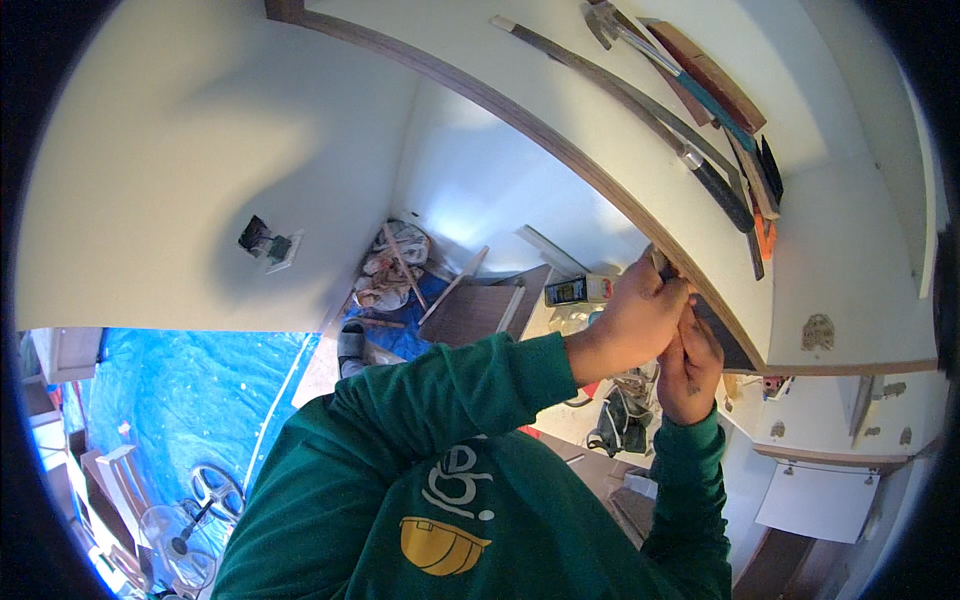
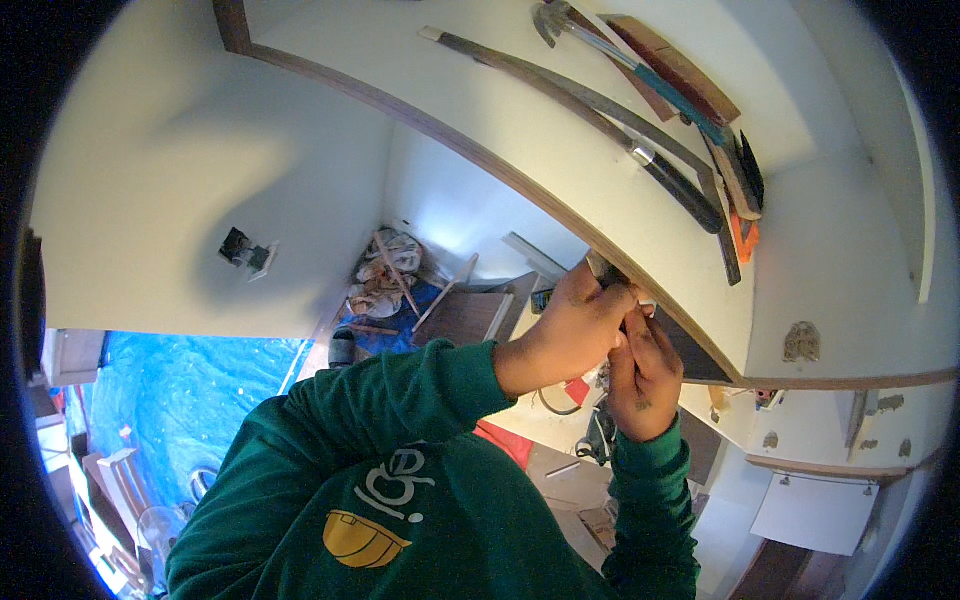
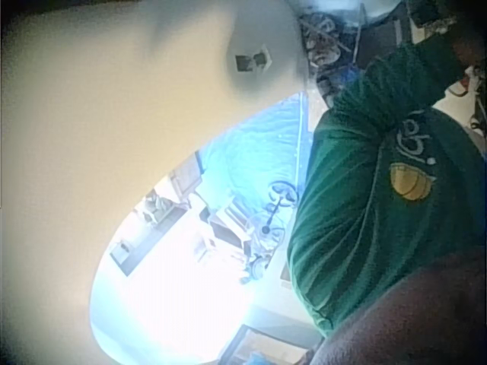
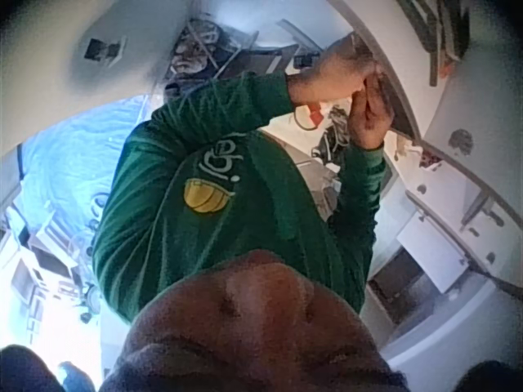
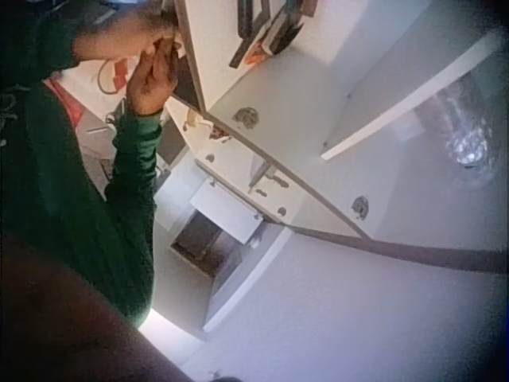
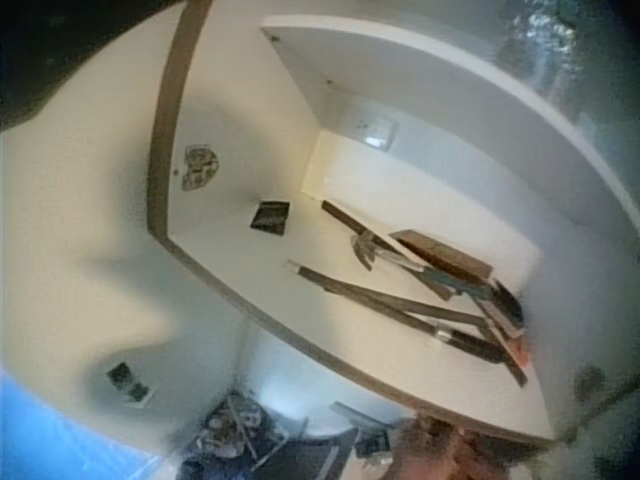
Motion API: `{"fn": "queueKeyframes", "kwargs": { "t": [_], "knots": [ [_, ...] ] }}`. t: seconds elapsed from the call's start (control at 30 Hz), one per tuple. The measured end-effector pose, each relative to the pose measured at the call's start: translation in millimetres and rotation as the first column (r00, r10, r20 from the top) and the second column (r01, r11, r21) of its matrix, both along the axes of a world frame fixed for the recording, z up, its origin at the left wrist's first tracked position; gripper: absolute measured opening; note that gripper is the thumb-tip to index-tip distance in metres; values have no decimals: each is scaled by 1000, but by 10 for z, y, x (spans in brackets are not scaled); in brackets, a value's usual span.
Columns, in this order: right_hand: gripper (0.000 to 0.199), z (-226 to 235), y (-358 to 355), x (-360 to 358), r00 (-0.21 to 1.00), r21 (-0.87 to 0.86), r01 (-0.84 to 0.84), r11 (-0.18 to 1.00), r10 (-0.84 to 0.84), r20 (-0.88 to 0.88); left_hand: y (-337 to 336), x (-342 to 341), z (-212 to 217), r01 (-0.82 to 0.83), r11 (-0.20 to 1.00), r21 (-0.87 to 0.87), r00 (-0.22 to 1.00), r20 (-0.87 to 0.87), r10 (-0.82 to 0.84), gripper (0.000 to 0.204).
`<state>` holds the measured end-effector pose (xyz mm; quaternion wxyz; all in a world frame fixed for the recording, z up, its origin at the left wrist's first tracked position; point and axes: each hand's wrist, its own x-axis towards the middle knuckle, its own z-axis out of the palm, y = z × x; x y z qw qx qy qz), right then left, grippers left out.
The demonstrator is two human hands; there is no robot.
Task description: The person assembles a cabinet by attaching a wooden trim piece to the edge of a white shelf. They use a hammer to tap the trim into place and then apply a small amount of adhesive from a bottle to secure it.
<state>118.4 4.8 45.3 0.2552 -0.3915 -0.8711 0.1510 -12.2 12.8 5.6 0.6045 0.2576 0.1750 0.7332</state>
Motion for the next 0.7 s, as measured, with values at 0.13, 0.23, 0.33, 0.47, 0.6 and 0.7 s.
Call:
{"fn": "queueKeyframes", "kwargs": {
  "t": [0.13, 0.23, 0.33, 0.47, 0.6, 0.7],
  "knots": [
    [37, -12, 1, 24, 999, 65, -11, 998, 8, 35, 21, -7, -31, -136, 989, 63, 973, -180, 145, 19],
    [36, 8, -7, -31, 999, 66, -15, 998, 11, 53, 29, -27, -73, -80, 996, 36, 980, -182, 85, 19],
    [38, -11, -2, 13, 999, 66, -39, 997, 38, 25, 11, 47, -66, -54, 996, 69, 997, -47, 57, 17],
    [38, -81, -24, 126, 1000, 57, -2, 998, 1, 22, -14, 152, -39, -63, 994, 88, 995, 77, 57, 16],
    [38, -54, -51, 40, 999, 109, -5, 994, 0, 45, -3, 37, -81, -3, 998, 66, 997, -73, 8, 18],
    [37, -55, -17, -19, 999, 132, -28, 991, 25, 23, -7, 1, -54, 34, 999, -1, 998, -52, -34, 18]
  ]
}}
